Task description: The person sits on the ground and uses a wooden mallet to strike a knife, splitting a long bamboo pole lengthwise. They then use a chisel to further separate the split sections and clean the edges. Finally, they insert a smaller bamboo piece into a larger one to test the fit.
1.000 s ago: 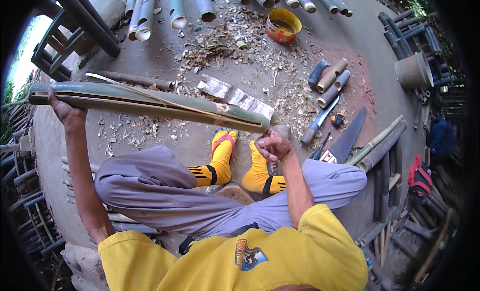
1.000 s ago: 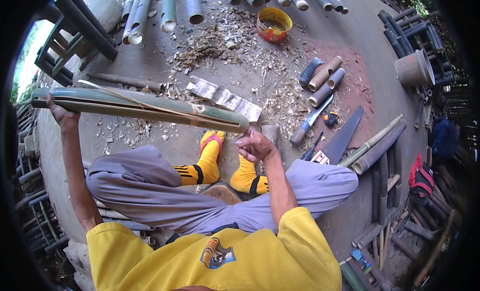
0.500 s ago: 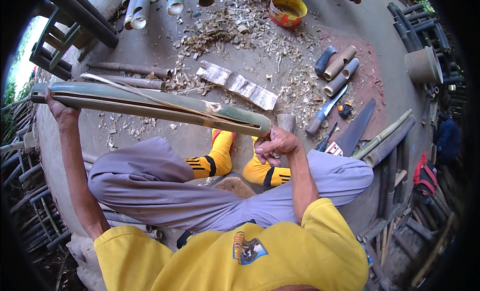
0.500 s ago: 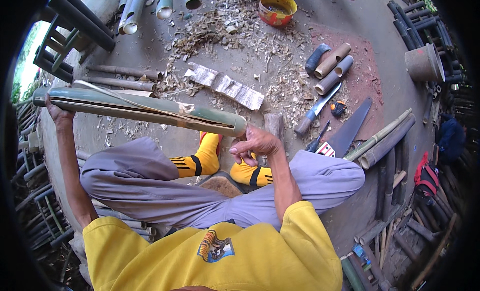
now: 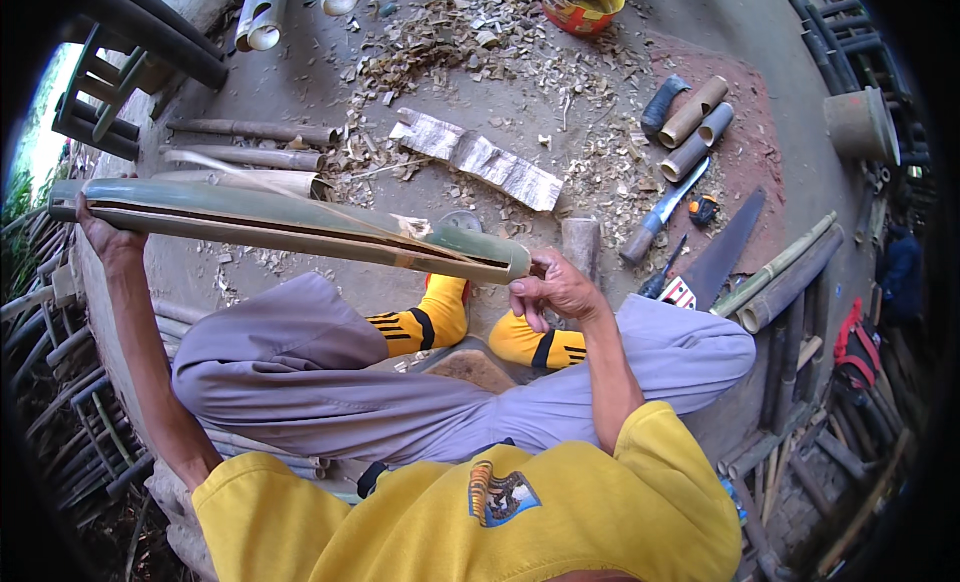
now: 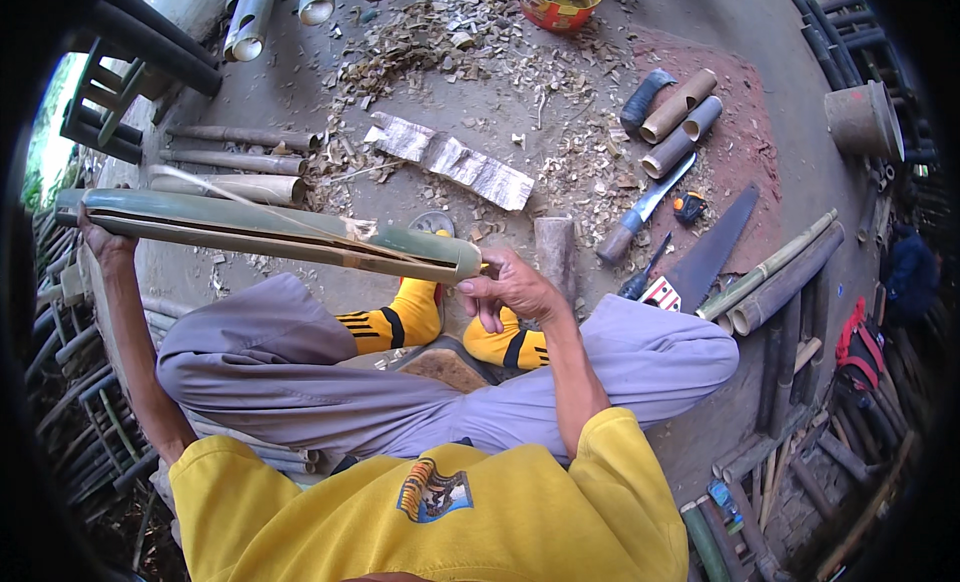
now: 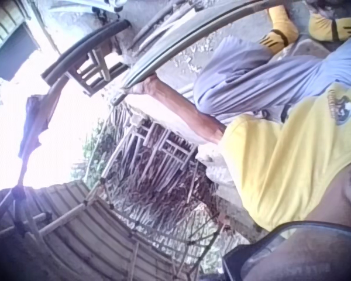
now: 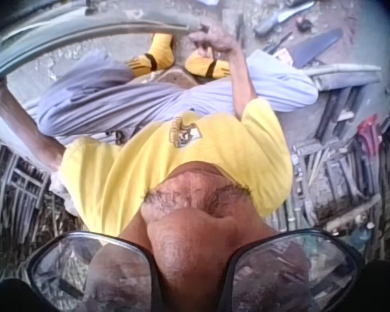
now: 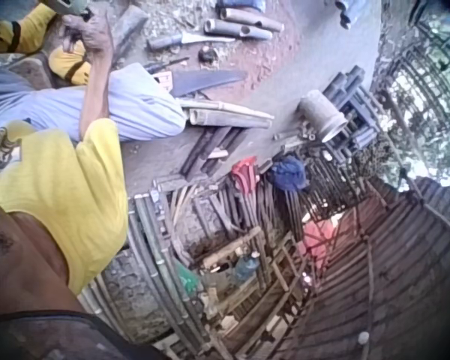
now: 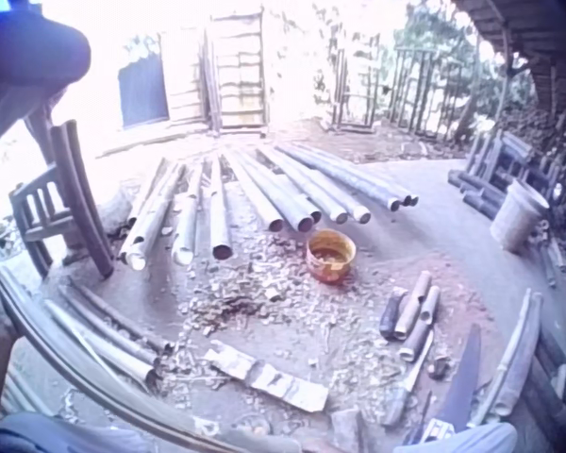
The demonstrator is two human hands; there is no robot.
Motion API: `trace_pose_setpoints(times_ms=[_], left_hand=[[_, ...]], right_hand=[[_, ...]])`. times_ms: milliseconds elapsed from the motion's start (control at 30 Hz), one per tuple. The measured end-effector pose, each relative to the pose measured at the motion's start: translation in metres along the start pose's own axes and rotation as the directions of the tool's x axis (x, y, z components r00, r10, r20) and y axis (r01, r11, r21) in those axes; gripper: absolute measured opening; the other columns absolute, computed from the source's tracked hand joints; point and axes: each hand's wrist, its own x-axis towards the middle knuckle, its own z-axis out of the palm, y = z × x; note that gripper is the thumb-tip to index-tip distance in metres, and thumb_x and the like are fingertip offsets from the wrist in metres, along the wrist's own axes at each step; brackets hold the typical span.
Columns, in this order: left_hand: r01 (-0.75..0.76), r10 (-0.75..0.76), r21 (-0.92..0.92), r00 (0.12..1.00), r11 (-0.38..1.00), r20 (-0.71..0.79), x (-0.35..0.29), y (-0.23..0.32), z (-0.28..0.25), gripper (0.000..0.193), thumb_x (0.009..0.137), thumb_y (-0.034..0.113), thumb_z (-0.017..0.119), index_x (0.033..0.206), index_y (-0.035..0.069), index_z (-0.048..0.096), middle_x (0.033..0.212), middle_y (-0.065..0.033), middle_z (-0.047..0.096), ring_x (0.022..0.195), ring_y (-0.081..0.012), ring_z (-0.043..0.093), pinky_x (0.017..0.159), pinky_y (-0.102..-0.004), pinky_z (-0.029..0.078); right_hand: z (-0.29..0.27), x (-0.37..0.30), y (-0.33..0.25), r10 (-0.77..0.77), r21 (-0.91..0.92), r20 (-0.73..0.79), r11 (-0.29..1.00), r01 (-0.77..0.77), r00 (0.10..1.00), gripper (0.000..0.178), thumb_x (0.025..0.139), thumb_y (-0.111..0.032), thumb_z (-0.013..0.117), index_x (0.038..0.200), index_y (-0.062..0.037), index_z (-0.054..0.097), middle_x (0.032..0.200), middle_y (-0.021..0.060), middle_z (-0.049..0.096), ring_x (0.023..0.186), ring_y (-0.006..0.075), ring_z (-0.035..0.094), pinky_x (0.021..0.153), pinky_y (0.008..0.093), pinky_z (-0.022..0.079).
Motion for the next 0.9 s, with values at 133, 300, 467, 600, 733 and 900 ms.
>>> trace_pose_setpoints(times_ms=[133,300,467,600,733,900], left_hand=[[-0.054,0.055,-0.025,0.998,0.998,0.019,0.01,0.016,-0.017,0.049,0.08,0.053,0.053,0.107,0.012,0.057,0.101,-0.0207,0.062,0.092,-0.0389,0.061,0.083,-0.0543,0.049],[-0.166,0.161,-0.073,0.984,0.983,-0.069,-0.006,0.028,-0.021,0.048,0.077,0.052,0.052,0.105,0.013,0.057,0.104,-0.0185,0.062,0.093,-0.0395,0.06,0.083,-0.0567,0.048],[-0.303,0.294,-0.16,0.953,0.939,-0.078,-0.017,0.023,-0.008,0.048,0.075,0.048,0.057,0.109,0.014,0.052,0.11,-0.0128,0.057,0.096,-0.0391,0.058,0.086,-0.0573,0.046],[-0.407,0.408,-0.186,0.912,0.894,-0.034,-0.032,0.024,0.006,0.055,0.074,0.047,0.062,0.114,0.013,0.045,0.105,-0.0107,0.053,0.095,-0.0361,0.056,0.088,-0.0556,0.046],[-0.434,0.443,-0.157,0.896,0.887,0.03,-0.053,0.017,0.019,0.052,0.078,0.044,0.061,0.116,0.013,0.042,0.103,-0.0107,0.053,0.093,-0.0334,0.057,0.087,-0.0521,0.049],[-0.525,0.552,-0.178,0.81,0.833,0.197,-0.058,0.018,0.025,0.042,0.084,0.037,0.056,0.116,0.014,0.041,0.099,-0.0117,0.055,0.089,-0.0325,0.06,0.085,-0.0504,0.051]], right_hand=[[-0.021,-0.012,0.012,-0.171,-0.127,-0.255,0.982,0.142,0.952,0.015,0.086,-0.012,0.063,0.095,-0.0018,0.056,0.067,0.01,0.061,0.048,0.0154,0.061,0.038,0.0243,0.049],[-0.076,-0.064,-0.003,-0.424,-0.372,-0.693,0.903,0.215,0.583,0.01,0.089,-0.012,0.06,0.09,-0.0029,0.057,0.066,0.0071,0.059,0.051,0.0126,0.06,0.039,0.0234,0.048],[-0.124,-0.139,-0.031,-0.583,-0.577,-0.805,0.813,0.081,0.114,0.01,0.09,-0.013,0.058,0.092,-0.0042,0.054,0.064,0.0042,0.054,0.048,0.0106,0.056,0.037,0.0227,0.044],[-0.116,-0.163,-0.051,-0.648,-0.685,-0.729,0.694,0.222,-0.221,0.014,0.092,-0.016,0.057,0.094,-0.0034,0.051,0.067,0.0044,0.053,0.047,0.0097,0.052,0.038,0.0217,0.041],[-0.068,-0.152,-0.059,-0.717,-0.795,-0.603,0.579,0.181,-0.35,0.015,0.094,-0.018,0.053,0.093,-0.0037,0.05,0.068,0.005,0.053,0.048,0.0096,0.05,0.04,0.0223,0.039],[-0.021,-0.1,-0.049,-0.808,-0.877,-0.455,0.333,0.347,-0.375,0.011,0.095,-0.016,0.05,0.096,-0.0052,0.048,0.063,0.004,0.049,0.045,0.0086,0.044,0.038,0.0216,0.034]])
